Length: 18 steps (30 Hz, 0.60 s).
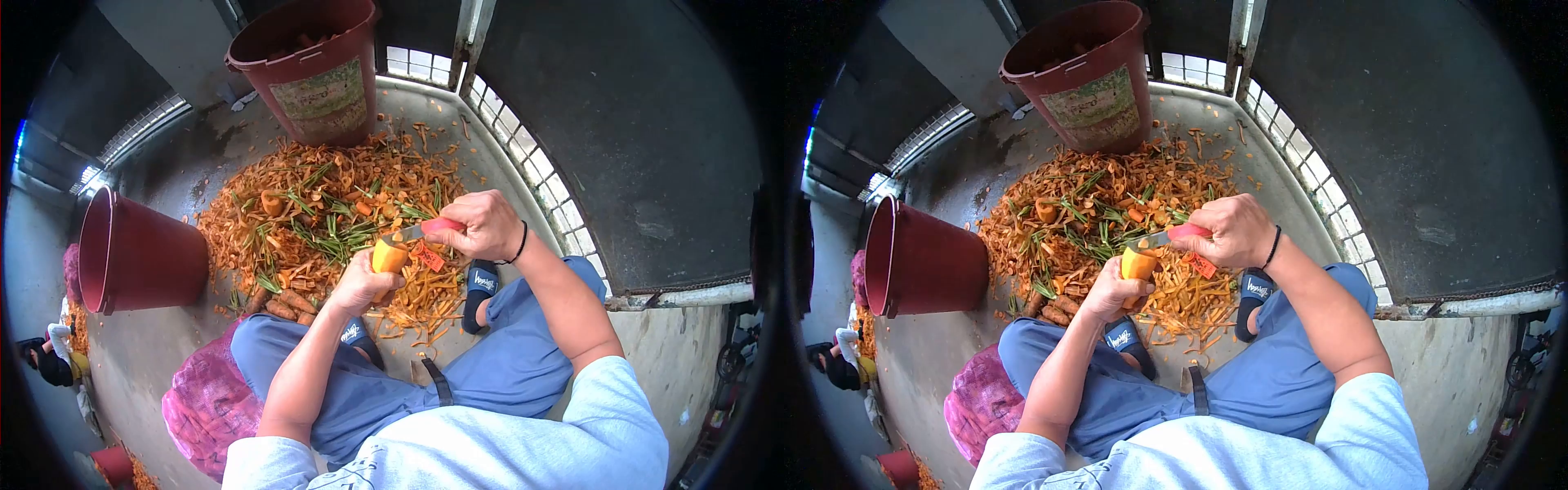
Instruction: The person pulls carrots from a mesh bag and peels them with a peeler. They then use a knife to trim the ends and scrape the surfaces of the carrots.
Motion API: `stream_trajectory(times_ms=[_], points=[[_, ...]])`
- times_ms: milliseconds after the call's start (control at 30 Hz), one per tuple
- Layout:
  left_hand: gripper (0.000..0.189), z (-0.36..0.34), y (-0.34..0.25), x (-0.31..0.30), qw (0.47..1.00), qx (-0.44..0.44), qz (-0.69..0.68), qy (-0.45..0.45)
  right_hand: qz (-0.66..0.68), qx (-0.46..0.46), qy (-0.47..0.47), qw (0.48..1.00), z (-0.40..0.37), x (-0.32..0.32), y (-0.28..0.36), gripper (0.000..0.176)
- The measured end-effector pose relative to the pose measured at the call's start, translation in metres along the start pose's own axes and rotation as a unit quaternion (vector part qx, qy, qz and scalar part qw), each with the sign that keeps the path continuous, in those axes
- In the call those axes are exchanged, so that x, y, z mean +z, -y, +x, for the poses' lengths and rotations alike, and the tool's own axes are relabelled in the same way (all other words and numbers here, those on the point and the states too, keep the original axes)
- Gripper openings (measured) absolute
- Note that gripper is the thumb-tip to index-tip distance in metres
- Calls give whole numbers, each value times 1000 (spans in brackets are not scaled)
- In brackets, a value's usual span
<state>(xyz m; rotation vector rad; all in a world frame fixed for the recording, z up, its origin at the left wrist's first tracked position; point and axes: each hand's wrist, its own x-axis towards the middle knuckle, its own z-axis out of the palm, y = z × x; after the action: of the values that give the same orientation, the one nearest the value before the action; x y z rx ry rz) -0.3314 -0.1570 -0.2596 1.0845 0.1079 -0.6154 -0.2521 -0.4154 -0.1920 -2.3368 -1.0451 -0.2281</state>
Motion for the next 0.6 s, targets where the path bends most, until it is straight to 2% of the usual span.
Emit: stream_trajectory(times_ms=[100, 167, 267, 333, 433, 500, 567, 600], points=[[32, 0, 0, 6, 1000, -4, 19, -20, 60, -42, 33, 997, -2, 5, 8, 37], [32, 1, -1, 5, 999, -3, 47, -18, 49, -40, 56, 996, -2, 3, 16, 38], [32, 1, -2, 5, 998, -14, 64, -15, -12, 40, 37, 998, -4, 7, 7, 43], [33, 0, -2, 10, 984, 2, 166, -58, -16, 36, 47, 998, -4, 2, 4, 44], [34, 3, 0, 9, 979, 29, 189, -65, -9, 30, 69, 997, -2, 1, 6, 44], [37, 5, 5, 6, 973, 14, 215, -77, 20, 29, 93, 995, -4, 4, 10, 42], [42, 11, 21, 0, 940, 125, 300, -107, 28, 69, 76, 994, -4, 3, 8, 41], [43, 5, 10, 6, 935, 102, 321, -113, 30, 70, 82, 994, -4, 0, 4, 41]])
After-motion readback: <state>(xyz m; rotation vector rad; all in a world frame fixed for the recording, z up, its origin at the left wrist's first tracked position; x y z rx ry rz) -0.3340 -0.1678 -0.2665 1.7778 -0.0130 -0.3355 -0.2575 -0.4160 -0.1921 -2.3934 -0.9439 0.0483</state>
